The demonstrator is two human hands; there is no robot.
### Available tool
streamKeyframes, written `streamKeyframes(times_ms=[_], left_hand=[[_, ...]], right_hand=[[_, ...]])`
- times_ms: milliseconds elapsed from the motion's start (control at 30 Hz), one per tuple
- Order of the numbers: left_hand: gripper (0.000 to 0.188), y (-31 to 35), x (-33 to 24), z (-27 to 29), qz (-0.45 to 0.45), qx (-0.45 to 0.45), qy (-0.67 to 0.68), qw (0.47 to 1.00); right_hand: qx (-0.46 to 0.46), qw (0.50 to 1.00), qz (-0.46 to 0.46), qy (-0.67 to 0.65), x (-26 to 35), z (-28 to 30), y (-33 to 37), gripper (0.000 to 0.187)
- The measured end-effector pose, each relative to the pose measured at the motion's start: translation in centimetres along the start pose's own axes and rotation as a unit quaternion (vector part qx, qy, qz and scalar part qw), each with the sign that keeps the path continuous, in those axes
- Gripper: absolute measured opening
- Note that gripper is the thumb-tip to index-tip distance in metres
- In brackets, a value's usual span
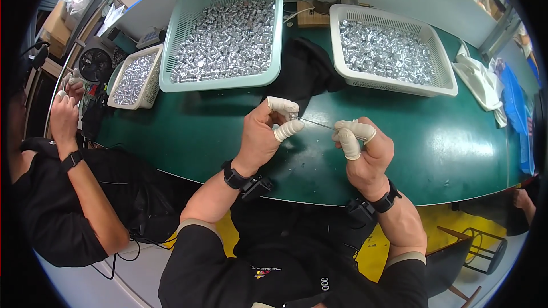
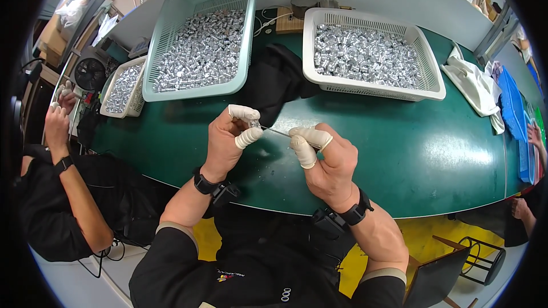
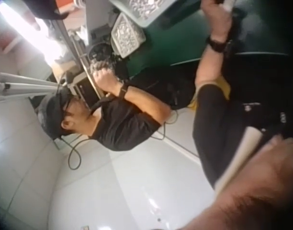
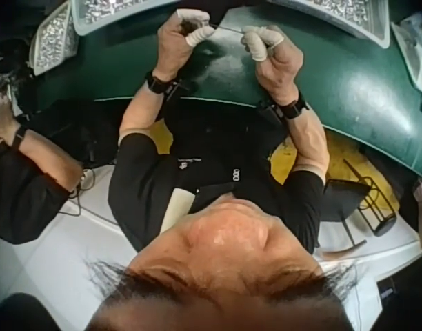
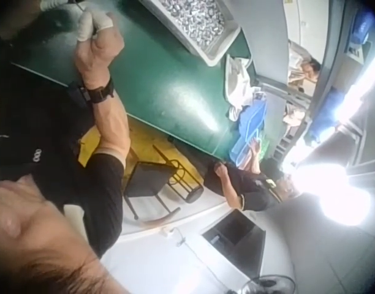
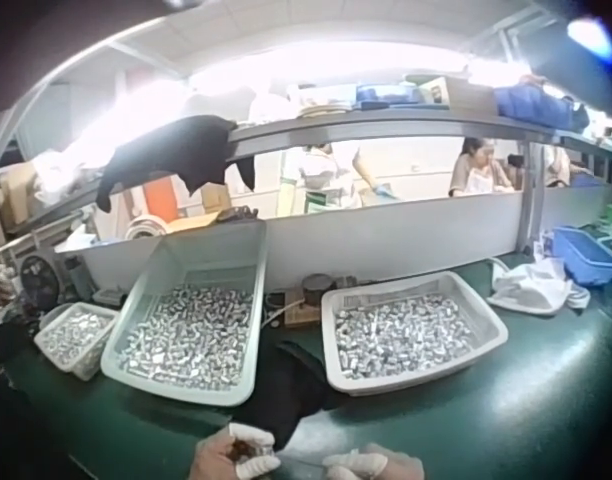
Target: Inspecting and sorting small metal components at a factory workstation.
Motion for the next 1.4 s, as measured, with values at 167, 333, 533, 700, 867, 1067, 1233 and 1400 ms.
streamKeyframes(times_ms=[167,333,533,700,867,1067,1233,1400], left_hand=[[0.03,-0.1,0.0,0.0,-0.006,0.004,-0.009,1.0],[0.027,0.1,-0.6,-0.3,0.031,0.028,0.07,0.997],[0.023,-0.1,-0.7,-0.6,0.026,0.027,0.05,0.998],[0.022,-0.5,-0.4,-0.5,-0.01,0.044,0.025,0.999],[0.022,-0.7,-0.5,-0.5,-0.028,0.049,0.037,0.998],[0.021,-0.9,-0.3,-0.5,-0.02,0.048,0.039,0.998],[0.019,-0.7,-0.2,-0.6,-0.016,0.071,0.036,0.997],[0.016,-0.5,0.0,-1.5,-0.008,0.083,0.025,0.996]], right_hand=[[0.006,1.0,-0.001,0.015,0.0,0.0,-0.1,0.007],[0.025,1.0,0.007,0.016,0.1,0.2,0.0,0.008],[0.029,0.999,-0.003,0.025,0.1,0.4,-0.1,0.008],[0.015,1.0,-0.025,-0.004,-0.1,0.2,-0.2,0.008],[-0.005,0.994,-0.09,-0.055,-0.7,-0.2,0.1,0.009],[0.032,0.999,-0.036,0.025,-0.5,-0.1,0.2,0.014],[-0.018,0.967,-0.23,-0.105,-1.9,-0.4,0.7,0.015],[0.049,0.982,-0.167,-0.079,-1.8,-1.4,1.1,0.013]])
Point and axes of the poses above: each hand's wrist, its own y-axis away from the middle knuckle, its own z-axis out of the back of the hand, x = y × z, the point moved 6 cm from there along -y, towards the middle knuckle, and after that the axes turned 8 degrees about z, right-handed, at the moved point
